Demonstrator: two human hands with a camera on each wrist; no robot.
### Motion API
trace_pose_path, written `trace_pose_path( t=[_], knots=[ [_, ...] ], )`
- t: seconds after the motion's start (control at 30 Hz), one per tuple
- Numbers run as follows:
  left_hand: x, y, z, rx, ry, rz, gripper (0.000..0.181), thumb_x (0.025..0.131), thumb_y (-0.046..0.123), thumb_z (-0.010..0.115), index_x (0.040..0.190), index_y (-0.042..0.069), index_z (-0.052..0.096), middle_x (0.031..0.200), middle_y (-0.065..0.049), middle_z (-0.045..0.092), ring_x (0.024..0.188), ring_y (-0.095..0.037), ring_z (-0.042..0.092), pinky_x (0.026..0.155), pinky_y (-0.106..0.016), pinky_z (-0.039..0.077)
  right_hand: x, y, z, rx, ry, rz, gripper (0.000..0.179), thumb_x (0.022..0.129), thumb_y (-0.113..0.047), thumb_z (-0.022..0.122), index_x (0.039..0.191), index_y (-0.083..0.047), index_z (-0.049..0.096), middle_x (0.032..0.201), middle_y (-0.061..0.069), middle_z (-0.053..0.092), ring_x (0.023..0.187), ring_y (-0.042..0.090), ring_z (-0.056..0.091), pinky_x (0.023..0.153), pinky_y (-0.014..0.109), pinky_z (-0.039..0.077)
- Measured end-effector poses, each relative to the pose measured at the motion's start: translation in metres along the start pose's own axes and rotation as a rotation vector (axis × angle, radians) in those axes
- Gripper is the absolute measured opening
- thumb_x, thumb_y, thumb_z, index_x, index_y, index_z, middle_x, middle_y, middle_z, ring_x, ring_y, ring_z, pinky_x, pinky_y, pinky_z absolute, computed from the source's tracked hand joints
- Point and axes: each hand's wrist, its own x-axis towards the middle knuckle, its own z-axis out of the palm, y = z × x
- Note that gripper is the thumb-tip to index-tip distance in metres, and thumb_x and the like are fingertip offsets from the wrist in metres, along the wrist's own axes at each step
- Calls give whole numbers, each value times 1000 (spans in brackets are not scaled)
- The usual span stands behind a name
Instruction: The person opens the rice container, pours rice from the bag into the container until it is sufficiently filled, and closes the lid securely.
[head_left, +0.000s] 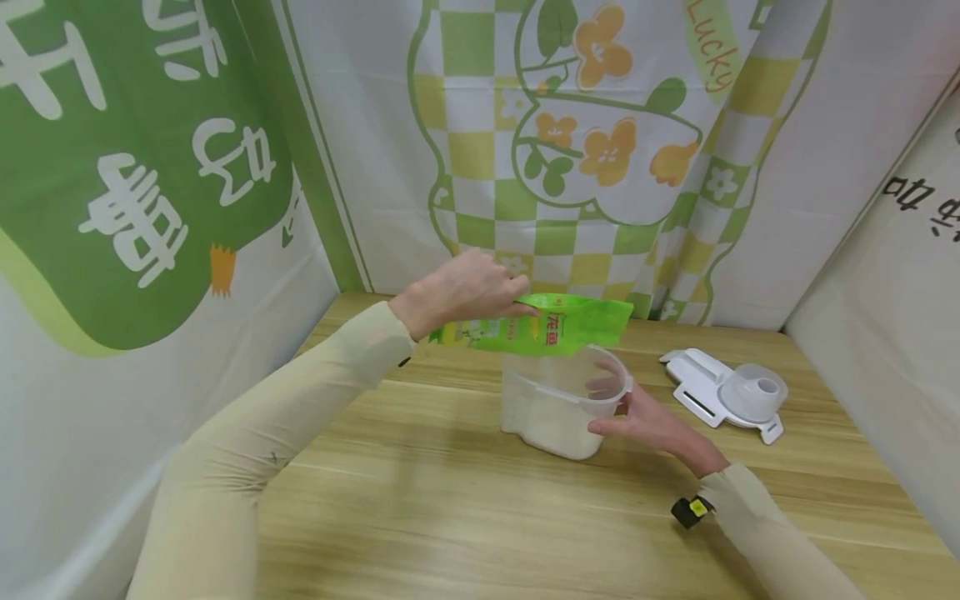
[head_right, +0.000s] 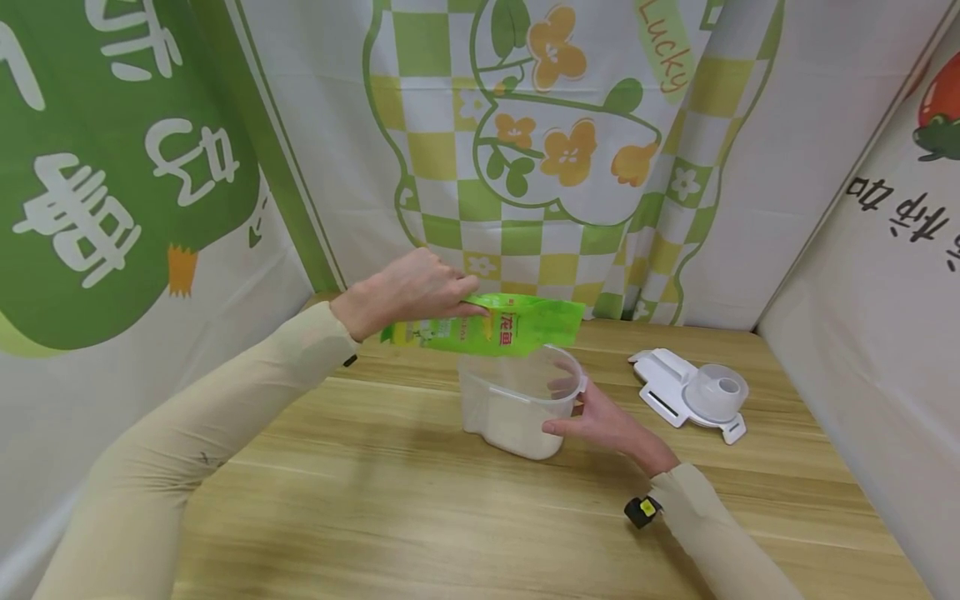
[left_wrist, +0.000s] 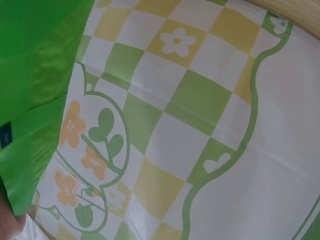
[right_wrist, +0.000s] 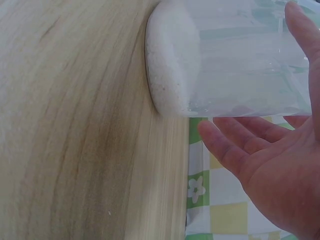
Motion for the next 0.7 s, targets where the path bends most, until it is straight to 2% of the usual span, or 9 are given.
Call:
trace_pose_path(
  t=[0.23,0.43,0.7],
  knots=[
    [1,-2,2,-17,15,-1,50,98,57,46,75,13,54,55,7,32,47,-6,21,43,-21,18,0,-1,0,-5,-10,-11,93,81,-11,80,151,-5,19,134,33,51,118,43,56,88,35,55],
    [1,-2,0,-34,5,-2,51,98,58,45,76,13,55,55,7,36,47,-6,22,43,-21,19,0,-1,-1,-6,-8,2,92,81,-12,80,151,-6,19,135,32,51,119,43,56,88,32,54],
    [3,-2,-1,-33,-11,11,52,98,59,45,75,13,54,55,7,34,47,-6,21,43,-21,18,-1,1,-1,-5,-8,4,91,82,-12,79,151,-5,20,134,31,52,119,42,56,88,32,54]
  ],
)
